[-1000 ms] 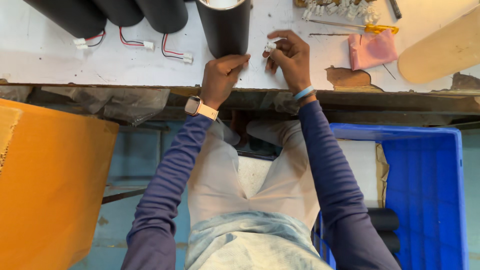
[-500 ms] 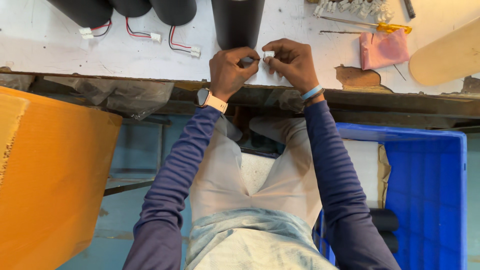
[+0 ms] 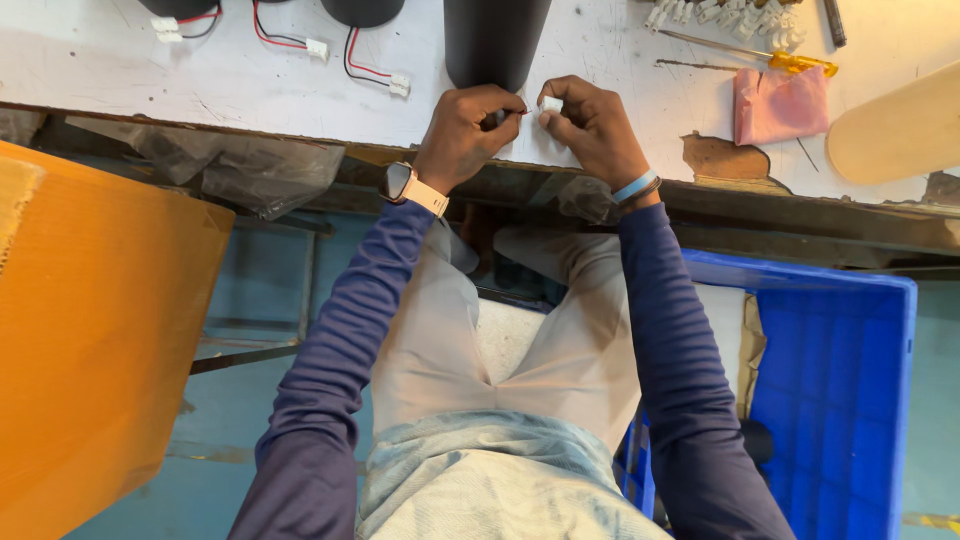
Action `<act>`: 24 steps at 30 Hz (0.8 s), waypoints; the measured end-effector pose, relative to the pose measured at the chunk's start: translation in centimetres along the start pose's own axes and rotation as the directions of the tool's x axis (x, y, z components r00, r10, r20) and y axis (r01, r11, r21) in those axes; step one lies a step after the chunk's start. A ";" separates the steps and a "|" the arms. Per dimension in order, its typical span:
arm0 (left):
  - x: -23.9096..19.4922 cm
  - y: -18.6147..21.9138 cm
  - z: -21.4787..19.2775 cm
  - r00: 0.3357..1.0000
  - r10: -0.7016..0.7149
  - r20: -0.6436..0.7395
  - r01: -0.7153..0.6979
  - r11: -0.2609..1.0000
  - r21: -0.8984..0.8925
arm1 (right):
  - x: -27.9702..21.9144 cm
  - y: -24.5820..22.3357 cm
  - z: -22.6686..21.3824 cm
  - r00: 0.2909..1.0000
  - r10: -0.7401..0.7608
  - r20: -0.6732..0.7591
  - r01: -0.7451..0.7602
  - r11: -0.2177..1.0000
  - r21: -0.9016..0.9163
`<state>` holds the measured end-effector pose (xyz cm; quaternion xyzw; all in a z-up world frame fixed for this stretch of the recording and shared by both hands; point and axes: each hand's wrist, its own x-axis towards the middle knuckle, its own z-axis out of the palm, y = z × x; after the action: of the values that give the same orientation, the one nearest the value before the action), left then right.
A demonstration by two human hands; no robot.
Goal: The person assembles cylindrical black devices by connecting wires to white connectors, wiping the exterior with a pink cloth, and placing finished units on the table. The person handles multiple devices one at a time, repeating the same sequence of actions.
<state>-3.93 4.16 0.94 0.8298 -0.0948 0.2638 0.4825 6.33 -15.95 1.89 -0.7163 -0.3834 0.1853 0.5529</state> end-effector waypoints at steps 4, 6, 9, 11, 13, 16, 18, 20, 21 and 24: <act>0.0 0.1 -0.1 0.999 -0.025 0.021 0.025 0.999 -0.035 | 0.0 -0.6 0.2 1.000 -0.008 -0.006 0.007 0.989 -0.151; 0.0 0.1 -0.1 0.997 -0.065 0.044 0.066 0.997 -0.043 | 0.0 -0.8 0.4 1.000 -0.020 0.013 0.022 0.985 -0.173; -0.2 0.1 0.1 0.999 0.039 -0.001 -0.039 0.999 -0.036 | -0.2 -0.8 0.5 0.998 -0.064 0.009 0.064 0.962 -0.266; -0.1 0.0 0.0 1.000 0.018 0.007 -0.017 0.999 -0.038 | 0.2 -0.8 0.5 0.997 -0.074 0.010 0.073 0.949 -0.308; -0.4 -0.1 0.2 1.000 -0.017 0.012 0.017 0.999 -0.030 | 0.1 -0.5 0.7 0.997 -0.073 0.006 0.071 0.944 -0.322; -0.4 -0.2 0.4 0.998 -0.056 0.006 0.056 0.998 -0.020 | 0.1 -0.4 0.8 0.996 -0.091 -0.009 0.084 0.943 -0.323; -0.2 -0.2 0.3 0.998 -0.064 -0.002 0.064 0.997 -0.037 | 0.3 -0.4 1.0 0.992 -0.128 -0.018 0.114 0.934 -0.339; -0.3 -0.2 0.3 0.999 -0.020 -0.027 0.019 0.999 -0.047 | 0.1 -0.3 1.2 0.991 -0.128 -0.045 0.110 0.950 -0.292; -0.5 -0.1 0.4 0.999 0.001 -0.038 -0.004 0.999 -0.054 | -0.1 -0.2 1.2 0.990 -0.126 -0.060 0.105 0.957 -0.269; -0.2 0.4 0.5 0.994 -0.096 -0.053 0.092 0.992 -0.084 | -0.1 -0.7 0.6 0.996 -0.048 -0.076 0.051 0.998 0.041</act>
<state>-4.15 3.54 0.95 0.8051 -0.0524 0.2604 0.5304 5.63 -15.56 2.40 -0.7011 -0.3758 0.1527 0.5864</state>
